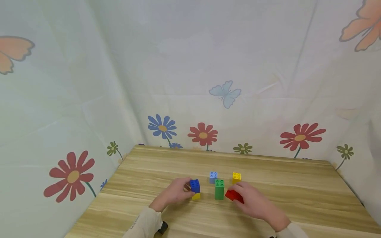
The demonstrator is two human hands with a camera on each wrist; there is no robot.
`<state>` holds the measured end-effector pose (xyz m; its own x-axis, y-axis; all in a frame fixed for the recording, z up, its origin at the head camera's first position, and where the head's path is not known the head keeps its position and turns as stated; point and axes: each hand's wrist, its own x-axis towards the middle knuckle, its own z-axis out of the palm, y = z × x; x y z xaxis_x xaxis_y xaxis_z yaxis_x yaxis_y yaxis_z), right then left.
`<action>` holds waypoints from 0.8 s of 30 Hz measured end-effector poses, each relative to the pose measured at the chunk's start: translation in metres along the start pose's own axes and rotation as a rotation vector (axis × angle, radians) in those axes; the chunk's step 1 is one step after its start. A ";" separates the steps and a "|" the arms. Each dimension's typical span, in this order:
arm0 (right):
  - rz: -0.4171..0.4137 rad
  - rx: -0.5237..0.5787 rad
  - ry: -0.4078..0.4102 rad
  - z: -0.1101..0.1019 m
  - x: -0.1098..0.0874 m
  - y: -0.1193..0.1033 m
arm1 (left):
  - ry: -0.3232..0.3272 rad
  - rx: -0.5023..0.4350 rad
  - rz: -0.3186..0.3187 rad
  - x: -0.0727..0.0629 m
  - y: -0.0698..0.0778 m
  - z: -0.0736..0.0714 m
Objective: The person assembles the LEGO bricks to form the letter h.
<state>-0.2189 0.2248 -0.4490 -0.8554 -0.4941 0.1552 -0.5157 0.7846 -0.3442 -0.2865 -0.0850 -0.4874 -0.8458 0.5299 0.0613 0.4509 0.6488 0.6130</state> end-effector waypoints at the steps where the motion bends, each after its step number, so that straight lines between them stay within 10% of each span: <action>1: -0.010 0.000 0.001 0.000 0.001 -0.002 | -0.004 -0.003 0.000 0.000 0.000 0.000; 24: -0.157 0.084 0.053 0.019 0.031 -0.030 | -0.078 -0.057 0.039 -0.003 0.006 0.005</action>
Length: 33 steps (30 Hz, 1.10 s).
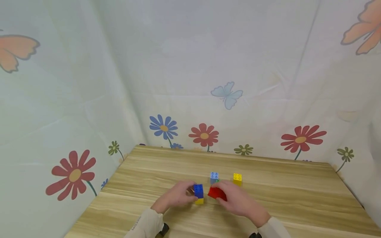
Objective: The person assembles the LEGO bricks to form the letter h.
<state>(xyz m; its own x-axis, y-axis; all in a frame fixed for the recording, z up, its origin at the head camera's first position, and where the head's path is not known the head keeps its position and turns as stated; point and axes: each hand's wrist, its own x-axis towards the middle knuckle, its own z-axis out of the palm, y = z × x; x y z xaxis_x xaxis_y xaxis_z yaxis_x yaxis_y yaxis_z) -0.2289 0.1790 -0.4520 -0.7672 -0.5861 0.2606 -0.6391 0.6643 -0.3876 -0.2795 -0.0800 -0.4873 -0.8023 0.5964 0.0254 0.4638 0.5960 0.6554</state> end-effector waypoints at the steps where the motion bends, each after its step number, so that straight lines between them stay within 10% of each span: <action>1: 0.006 0.002 -0.001 0.001 0.001 -0.001 | -0.004 -0.006 0.004 0.000 0.000 0.000; 33: -0.070 0.076 -0.019 0.011 0.030 -0.013 | -0.036 -0.020 0.074 0.002 0.001 0.005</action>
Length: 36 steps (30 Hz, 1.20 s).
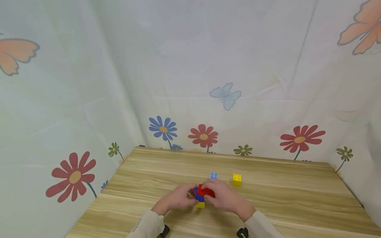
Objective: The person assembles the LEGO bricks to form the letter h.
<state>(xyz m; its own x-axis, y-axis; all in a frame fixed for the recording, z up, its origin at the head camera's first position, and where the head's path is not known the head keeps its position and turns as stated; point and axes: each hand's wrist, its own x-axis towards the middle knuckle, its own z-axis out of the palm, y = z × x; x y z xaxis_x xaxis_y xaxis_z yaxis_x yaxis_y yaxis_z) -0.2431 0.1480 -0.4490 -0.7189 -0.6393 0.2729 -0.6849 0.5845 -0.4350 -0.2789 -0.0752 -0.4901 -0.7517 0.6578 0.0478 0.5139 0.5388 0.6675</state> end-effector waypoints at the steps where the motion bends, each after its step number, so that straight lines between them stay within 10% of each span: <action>1: -0.002 -0.001 0.001 0.000 0.000 0.000 | -0.001 -0.002 0.000 0.000 0.000 0.000; 36: -0.016 -0.051 -0.028 0.004 0.008 0.000 | -0.023 -0.033 -0.072 0.003 0.002 -0.001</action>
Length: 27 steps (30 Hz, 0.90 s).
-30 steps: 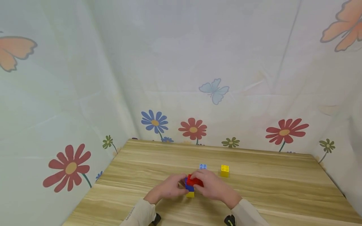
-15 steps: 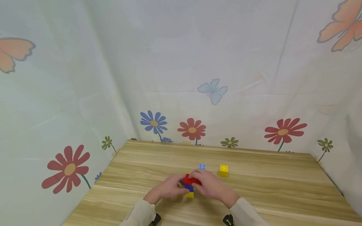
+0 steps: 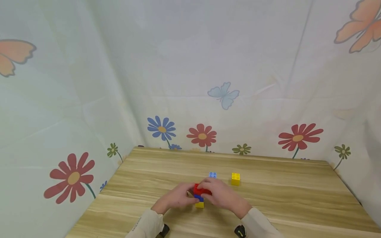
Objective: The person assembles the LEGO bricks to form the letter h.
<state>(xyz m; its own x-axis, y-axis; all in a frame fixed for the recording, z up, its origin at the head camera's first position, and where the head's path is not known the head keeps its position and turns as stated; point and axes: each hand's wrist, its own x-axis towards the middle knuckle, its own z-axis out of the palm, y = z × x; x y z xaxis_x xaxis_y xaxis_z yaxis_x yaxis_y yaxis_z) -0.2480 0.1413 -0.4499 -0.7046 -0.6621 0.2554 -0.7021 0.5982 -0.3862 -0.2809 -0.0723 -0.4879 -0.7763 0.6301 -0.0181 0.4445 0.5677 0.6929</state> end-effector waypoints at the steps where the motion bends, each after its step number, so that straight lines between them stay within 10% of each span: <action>1: -0.004 -0.005 0.001 0.000 0.000 -0.001 | 0.001 0.002 0.000 0.000 0.000 0.000; 27: 0.038 0.055 -0.017 0.002 0.001 -0.003 | -0.011 -0.003 0.049 -0.004 -0.001 0.000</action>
<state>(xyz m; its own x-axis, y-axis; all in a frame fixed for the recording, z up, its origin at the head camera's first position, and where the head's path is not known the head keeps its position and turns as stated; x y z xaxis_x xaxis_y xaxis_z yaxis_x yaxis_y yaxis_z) -0.2463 0.1380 -0.4507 -0.7287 -0.6470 0.2245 -0.6675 0.5977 -0.4440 -0.2789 -0.0755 -0.4886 -0.7488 0.6627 0.0081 0.4806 0.5345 0.6952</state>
